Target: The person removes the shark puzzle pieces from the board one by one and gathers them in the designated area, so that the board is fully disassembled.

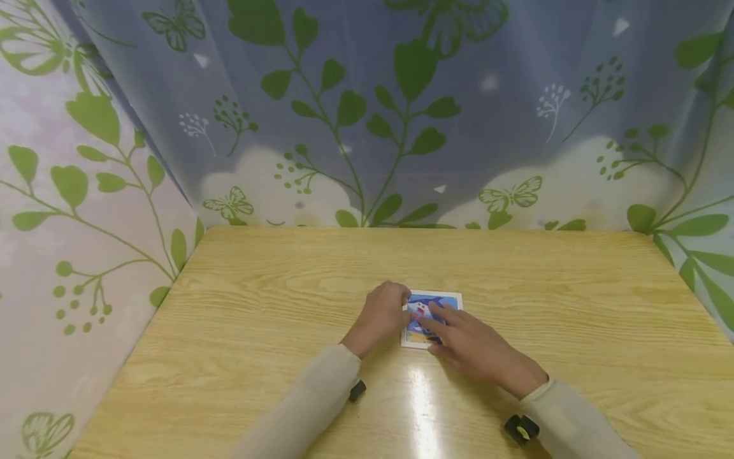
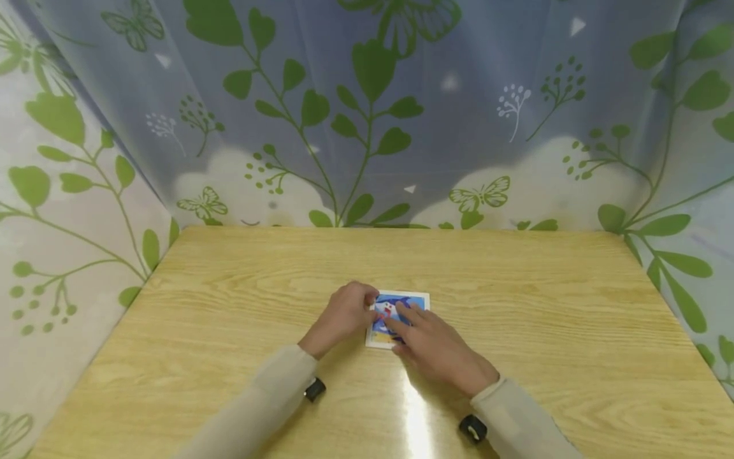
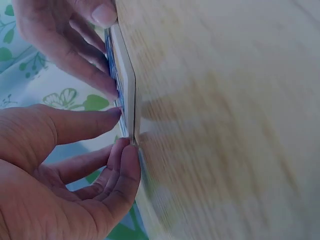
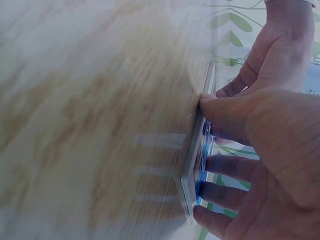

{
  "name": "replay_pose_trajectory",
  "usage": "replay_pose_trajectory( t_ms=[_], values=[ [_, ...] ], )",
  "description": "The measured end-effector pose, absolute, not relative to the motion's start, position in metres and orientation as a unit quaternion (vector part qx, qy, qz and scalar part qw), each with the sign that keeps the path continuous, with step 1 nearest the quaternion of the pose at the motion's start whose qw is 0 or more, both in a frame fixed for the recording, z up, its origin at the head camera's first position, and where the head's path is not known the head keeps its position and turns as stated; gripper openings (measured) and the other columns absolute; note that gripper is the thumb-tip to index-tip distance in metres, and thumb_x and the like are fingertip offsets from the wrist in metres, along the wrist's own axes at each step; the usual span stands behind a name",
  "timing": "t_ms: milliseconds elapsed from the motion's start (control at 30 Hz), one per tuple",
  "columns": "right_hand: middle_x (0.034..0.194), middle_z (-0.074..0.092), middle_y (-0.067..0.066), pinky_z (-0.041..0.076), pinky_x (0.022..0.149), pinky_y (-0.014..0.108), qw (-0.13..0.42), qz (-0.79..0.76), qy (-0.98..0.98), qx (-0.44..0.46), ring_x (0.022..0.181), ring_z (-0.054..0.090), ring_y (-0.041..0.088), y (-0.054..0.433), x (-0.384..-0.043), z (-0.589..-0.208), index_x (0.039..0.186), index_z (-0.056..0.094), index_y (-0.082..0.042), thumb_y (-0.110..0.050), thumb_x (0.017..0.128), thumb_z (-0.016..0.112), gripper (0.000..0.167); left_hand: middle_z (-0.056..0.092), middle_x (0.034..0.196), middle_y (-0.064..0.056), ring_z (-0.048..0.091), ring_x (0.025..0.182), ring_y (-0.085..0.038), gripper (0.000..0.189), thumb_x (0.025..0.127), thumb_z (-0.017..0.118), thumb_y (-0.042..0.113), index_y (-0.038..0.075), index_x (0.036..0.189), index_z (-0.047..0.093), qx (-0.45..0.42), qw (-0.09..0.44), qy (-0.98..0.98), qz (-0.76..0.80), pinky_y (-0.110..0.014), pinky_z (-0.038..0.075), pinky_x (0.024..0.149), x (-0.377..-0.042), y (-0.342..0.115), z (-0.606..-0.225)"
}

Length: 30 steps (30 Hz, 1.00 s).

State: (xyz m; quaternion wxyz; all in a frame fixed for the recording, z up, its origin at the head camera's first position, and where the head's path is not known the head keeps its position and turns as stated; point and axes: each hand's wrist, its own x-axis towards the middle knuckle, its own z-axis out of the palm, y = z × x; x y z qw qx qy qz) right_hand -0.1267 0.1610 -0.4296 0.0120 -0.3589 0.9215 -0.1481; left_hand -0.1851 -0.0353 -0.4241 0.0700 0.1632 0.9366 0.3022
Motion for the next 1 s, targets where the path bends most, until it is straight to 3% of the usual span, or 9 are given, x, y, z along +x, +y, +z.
replay_pose_trajectory(
  t_ms=[67,133,200,300,1000],
  values=[
    [0.149,0.043,0.032,0.042,0.105,0.06,0.01,-0.147,0.921,-0.36,0.135,0.044,0.05,0.1608,-0.1268,-0.4296,0.142,0.054,0.003,-0.021,0.1,0.065,0.05,0.033,0.059,0.004,0.032,0.054,-0.011,0.048,0.084,0.078,0.005,0.012,0.061,0.037,0.151,0.071,0.935,0.314,-0.023,0.027,0.05,-0.1853,-0.0339,-0.4253],
    [0.148,0.043,0.032,0.042,0.105,0.06,0.007,-0.146,0.921,-0.362,0.134,0.045,0.05,0.1608,-0.1272,-0.4296,0.141,0.055,0.003,-0.021,0.099,0.066,0.05,0.047,0.065,0.002,0.043,0.061,-0.012,0.031,0.084,0.08,0.006,0.006,0.067,0.054,0.135,0.071,0.933,0.325,-0.023,0.038,0.055,-0.1852,-0.0325,-0.4257],
    [0.148,0.044,0.032,0.042,0.105,0.06,0.005,-0.146,0.921,-0.362,0.134,0.045,0.05,0.1607,-0.1275,-0.4296,0.14,0.055,0.004,-0.021,0.099,0.067,0.049,0.062,0.079,-0.003,0.057,0.073,-0.016,0.016,0.083,0.081,0.007,0.0,0.085,0.067,0.118,0.073,0.932,0.336,-0.027,0.049,0.066,-0.1857,-0.0316,-0.4263],
    [0.147,0.045,0.032,0.042,0.105,0.06,0.004,-0.146,0.92,-0.363,0.133,0.046,0.05,0.1606,-0.1281,-0.43,0.14,0.056,0.003,-0.021,0.098,0.067,0.049,0.07,0.102,-0.011,0.066,0.095,-0.024,0.033,0.082,0.082,0.007,-0.004,0.111,0.07,0.095,0.081,0.926,0.355,-0.035,0.055,0.085,-0.1861,-0.0314,-0.4256],
    [0.146,0.047,0.031,0.042,0.105,0.059,0.01,-0.141,0.923,-0.357,0.133,0.047,0.049,0.1594,-0.129,-0.4286,0.138,0.059,0.002,-0.021,0.097,0.069,0.047,0.07,0.096,-0.005,0.065,0.09,-0.02,0.034,0.077,0.087,0.008,0.001,0.107,0.072,0.07,0.08,0.931,0.348,-0.033,0.054,0.083,-0.1919,-0.03,-0.4269]
  ],
)
